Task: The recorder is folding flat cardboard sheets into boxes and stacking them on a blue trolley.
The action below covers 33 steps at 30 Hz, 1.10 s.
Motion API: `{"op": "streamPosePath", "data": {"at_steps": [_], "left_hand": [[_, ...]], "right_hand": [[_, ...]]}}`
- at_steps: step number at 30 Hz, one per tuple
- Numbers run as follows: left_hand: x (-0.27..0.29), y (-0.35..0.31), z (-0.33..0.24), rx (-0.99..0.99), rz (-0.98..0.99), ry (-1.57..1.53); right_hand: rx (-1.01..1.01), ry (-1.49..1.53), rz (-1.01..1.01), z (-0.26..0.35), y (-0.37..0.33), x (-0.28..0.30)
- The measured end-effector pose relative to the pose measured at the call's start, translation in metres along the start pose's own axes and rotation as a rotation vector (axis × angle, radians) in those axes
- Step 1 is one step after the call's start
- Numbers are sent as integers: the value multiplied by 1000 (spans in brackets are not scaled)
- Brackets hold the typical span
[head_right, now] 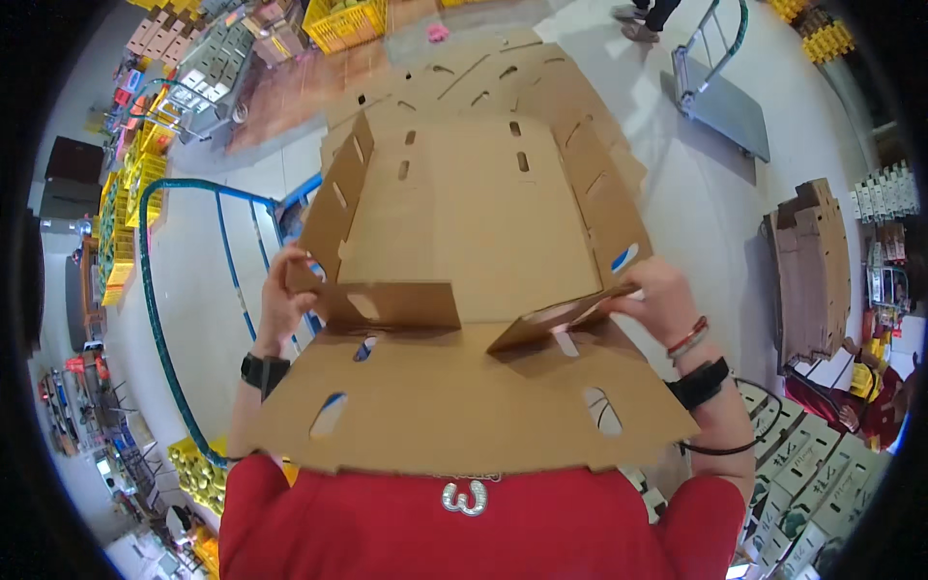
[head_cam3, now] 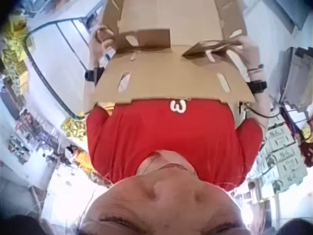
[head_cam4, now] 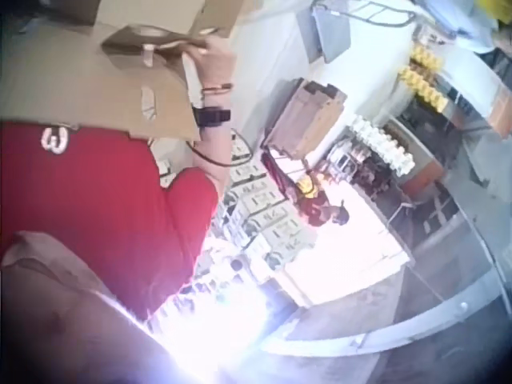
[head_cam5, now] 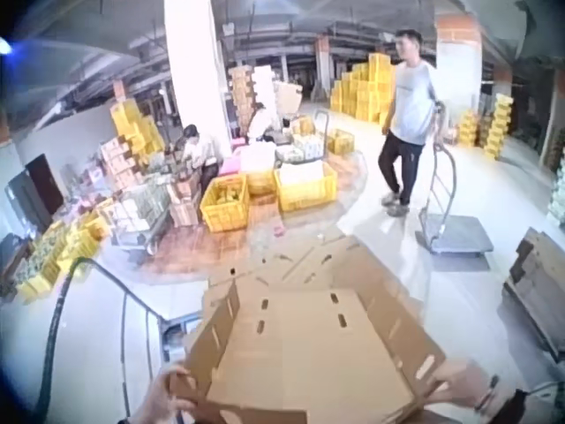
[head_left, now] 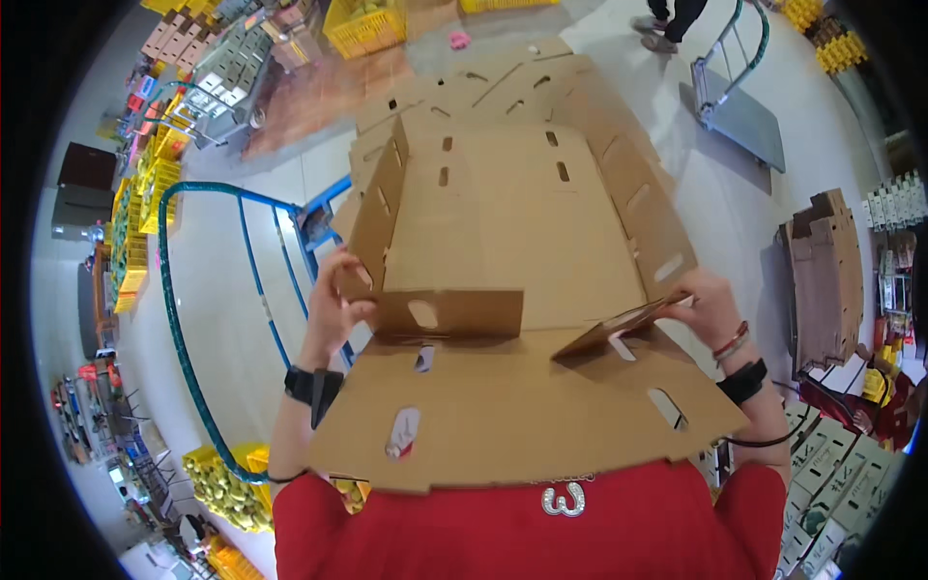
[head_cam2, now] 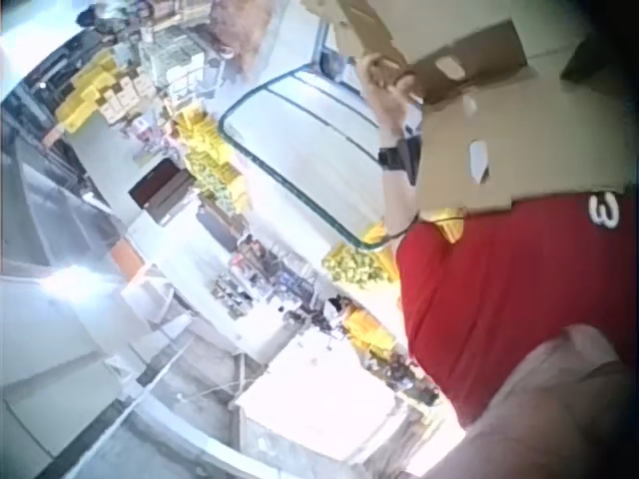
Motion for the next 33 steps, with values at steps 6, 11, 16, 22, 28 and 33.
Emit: {"op": "streamPosePath", "data": {"at_steps": [6, 11, 16, 22, 28, 33], "left_hand": [[-56, -96, 43, 640, 133, -428], [-63, -103, 41, 589, -20, -678], [-79, -65, 68, 311, -95, -728], [-64, -16, 177, 460, -342, -158], [-81, 20, 170, 898, -205, 455], [-83, 37, 97, 237, -681, 1068]], "right_hand": [[2, 480, 33, -24, -46, -54], [96, 285, -2, -13, -39, -41], [-364, 561, -111, -83, 9, -78], [-161, 372, -177, -108, 67, -138], [-702, 742, -179, -179, 64, -206], [-694, 264, -436, -130, 81, -144]]}}
Point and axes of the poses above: each hand's wrist, its own y-axis towards the middle knuckle, its own x-axis out of the back of the hand, z = x × y, the point moved 6 cm from there along y, towards the middle knuckle, and after that the axes turned 8 degrees about z, right-handed, at the moved point
